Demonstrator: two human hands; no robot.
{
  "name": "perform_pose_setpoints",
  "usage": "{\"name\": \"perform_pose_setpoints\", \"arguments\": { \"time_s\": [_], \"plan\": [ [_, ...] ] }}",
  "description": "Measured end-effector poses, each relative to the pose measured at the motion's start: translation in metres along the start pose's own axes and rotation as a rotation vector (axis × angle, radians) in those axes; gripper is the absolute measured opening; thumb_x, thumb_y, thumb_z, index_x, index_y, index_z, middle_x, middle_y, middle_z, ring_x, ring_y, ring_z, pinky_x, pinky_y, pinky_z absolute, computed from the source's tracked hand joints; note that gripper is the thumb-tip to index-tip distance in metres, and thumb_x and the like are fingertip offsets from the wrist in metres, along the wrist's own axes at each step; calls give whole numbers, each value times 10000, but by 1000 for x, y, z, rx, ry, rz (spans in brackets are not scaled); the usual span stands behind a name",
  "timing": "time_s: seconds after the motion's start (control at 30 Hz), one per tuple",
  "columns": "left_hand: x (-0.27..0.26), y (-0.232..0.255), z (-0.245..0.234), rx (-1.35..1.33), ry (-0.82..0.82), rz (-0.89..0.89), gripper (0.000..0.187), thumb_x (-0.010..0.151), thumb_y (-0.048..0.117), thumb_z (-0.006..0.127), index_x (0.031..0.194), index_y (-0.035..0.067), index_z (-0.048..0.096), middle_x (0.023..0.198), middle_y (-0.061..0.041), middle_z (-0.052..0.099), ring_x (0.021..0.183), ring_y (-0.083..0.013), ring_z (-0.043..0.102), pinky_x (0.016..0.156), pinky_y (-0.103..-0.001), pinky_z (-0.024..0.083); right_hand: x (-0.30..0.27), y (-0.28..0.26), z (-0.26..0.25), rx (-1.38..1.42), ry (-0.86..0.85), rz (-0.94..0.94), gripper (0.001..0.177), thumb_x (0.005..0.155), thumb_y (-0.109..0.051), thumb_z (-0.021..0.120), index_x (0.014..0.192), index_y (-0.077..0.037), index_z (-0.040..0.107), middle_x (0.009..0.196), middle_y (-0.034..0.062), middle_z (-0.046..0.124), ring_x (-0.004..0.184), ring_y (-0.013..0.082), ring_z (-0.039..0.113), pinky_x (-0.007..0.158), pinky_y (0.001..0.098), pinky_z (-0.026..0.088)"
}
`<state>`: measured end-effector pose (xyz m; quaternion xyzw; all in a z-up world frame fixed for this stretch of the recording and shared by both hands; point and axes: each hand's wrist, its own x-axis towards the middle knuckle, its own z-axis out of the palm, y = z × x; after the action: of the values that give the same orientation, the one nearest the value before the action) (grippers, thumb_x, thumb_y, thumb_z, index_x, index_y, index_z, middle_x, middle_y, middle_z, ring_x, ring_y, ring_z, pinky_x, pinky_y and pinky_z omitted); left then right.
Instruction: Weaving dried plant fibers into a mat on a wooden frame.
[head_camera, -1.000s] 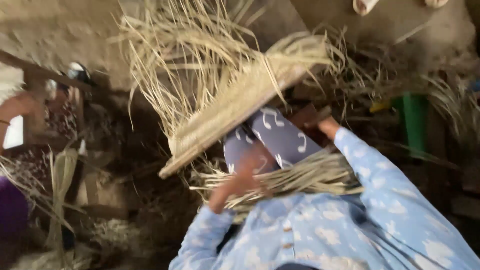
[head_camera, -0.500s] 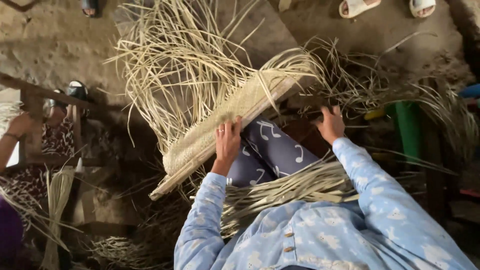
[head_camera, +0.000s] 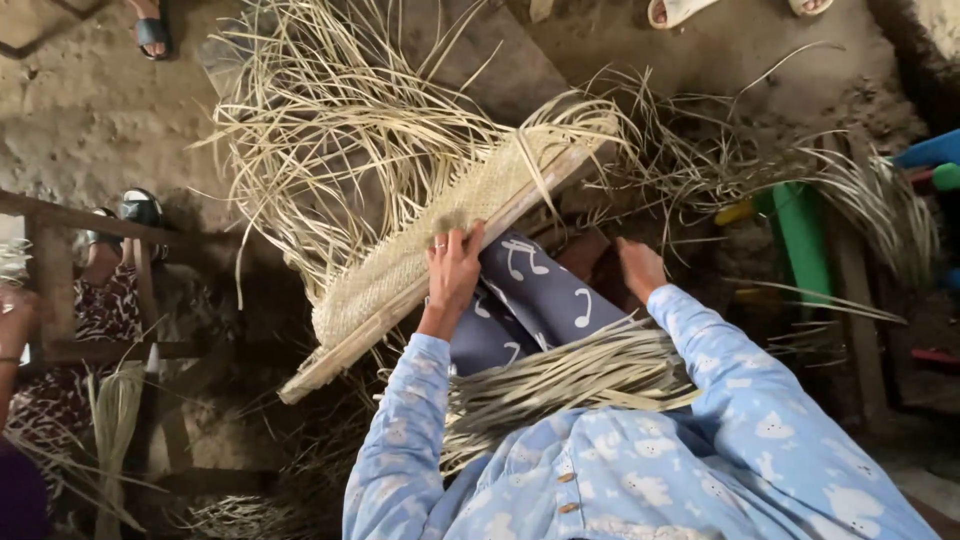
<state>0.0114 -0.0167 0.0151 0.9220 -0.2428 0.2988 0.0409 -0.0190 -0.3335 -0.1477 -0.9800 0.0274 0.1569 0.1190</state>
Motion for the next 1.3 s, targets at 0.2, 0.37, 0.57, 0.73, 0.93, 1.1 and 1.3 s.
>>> {"name": "perform_pose_setpoints", "arguments": {
  "time_s": [0.2,0.37,0.57,0.73,0.93,1.1,1.3],
  "plan": [
    [-7,2,31,-50,-57,-15,388,678,104,545,1055,197,547,841,-28,384,764,-239,445,559,-353,415,-8,-23,-59,-37,-23,-42,294,799,-150,529,1084,-84,544,891,151,637,816,357,629,694,495,521],
    [-5,11,24,22,-78,12,378,711,110,517,1075,211,535,838,-43,378,754,-243,429,569,-347,401,-7,-79,-143,332,199,-185,240,789,-278,617,859,-50,603,782,132,629,792,339,609,649,446,495],
    [2,21,-6,37,-120,30,345,777,48,489,1086,193,542,853,-33,384,728,-218,405,562,-304,364,40,-79,-158,581,899,-371,179,767,-180,711,647,-138,585,472,-16,492,489,158,537,513,220,452],
    [-15,21,10,43,-149,41,426,710,89,584,1123,177,523,886,-67,406,761,-242,420,598,-332,358,69,-57,-181,663,901,-433,61,829,-127,657,866,-101,617,743,-2,584,736,194,585,686,291,477],
    [-7,32,2,54,-175,-4,488,687,112,637,1156,162,510,907,-83,398,770,-258,419,616,-348,368,82,-55,-153,158,925,-625,127,815,-263,644,927,-205,664,807,-15,616,778,148,601,865,307,402],
    [-3,25,5,14,-275,-37,577,599,261,694,1142,174,521,862,-69,411,752,-275,468,606,-387,409,50,-57,-89,98,902,-486,218,818,-225,610,1010,-124,632,850,45,601,772,210,579,712,321,445],
    [95,26,35,-42,-156,49,161,725,286,670,760,160,575,737,-38,479,667,-228,536,559,-331,399,-1,-87,-106,267,828,-454,252,880,-185,536,1093,-66,601,1015,80,605,904,227,588,748,312,464]
  ]
}}
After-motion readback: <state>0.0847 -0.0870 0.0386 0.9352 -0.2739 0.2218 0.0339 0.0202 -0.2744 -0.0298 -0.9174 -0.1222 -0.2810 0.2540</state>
